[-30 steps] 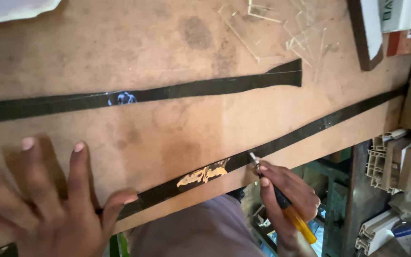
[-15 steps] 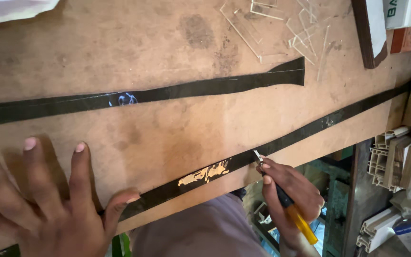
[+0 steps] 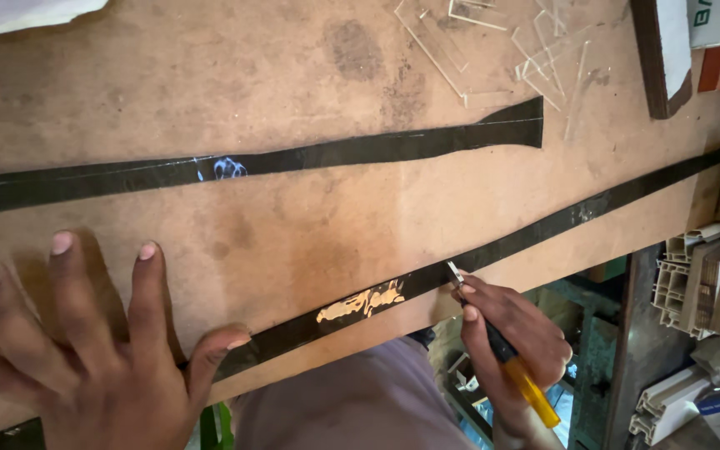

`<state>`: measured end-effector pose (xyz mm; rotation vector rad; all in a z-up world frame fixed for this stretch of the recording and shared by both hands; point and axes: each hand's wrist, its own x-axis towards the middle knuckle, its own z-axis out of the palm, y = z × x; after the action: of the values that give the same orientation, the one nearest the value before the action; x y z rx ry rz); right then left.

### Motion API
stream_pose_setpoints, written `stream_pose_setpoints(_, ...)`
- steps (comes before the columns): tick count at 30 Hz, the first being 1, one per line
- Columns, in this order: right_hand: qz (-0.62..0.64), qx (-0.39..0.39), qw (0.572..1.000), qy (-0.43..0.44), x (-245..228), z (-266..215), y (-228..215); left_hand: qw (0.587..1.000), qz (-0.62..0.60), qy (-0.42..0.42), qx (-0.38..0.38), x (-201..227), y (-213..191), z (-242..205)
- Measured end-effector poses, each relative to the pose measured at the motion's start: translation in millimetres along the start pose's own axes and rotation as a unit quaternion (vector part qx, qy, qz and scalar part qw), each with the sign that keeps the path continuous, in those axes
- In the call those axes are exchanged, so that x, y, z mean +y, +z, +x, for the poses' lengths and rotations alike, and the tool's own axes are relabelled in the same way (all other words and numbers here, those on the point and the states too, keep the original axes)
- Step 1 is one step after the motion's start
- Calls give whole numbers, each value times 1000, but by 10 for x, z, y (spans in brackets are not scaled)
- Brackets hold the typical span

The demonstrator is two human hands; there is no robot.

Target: The person uses a utility knife to cut a long strip of black adhesive tape into small rectangular pieces on a workbench. The person repeatedly scores and snaps the tape, accumulating a pile of cut pieces.

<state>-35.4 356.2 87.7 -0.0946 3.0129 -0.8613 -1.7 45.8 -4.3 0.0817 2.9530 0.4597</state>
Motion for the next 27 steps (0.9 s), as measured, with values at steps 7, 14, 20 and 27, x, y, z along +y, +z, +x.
stream_pose_setpoints(7,-25,0,1000,-3,-4,-25,-1,1000,-26,-9,-4,27,-40,3)
stream_pose_setpoints(14,-38,8,999,18,-103,-227,-87,998,-48,-28,-23,30,-92,-12)
stream_pose_setpoints(20,-11,-9,1000,-6,-207,-214,70,999,-30,-28,-25,-50,-65,-27)
stream_pose_setpoints(27,-6,2,999,-42,-307,-71,182,998,-48,-38,-31,-44,-67,-28)
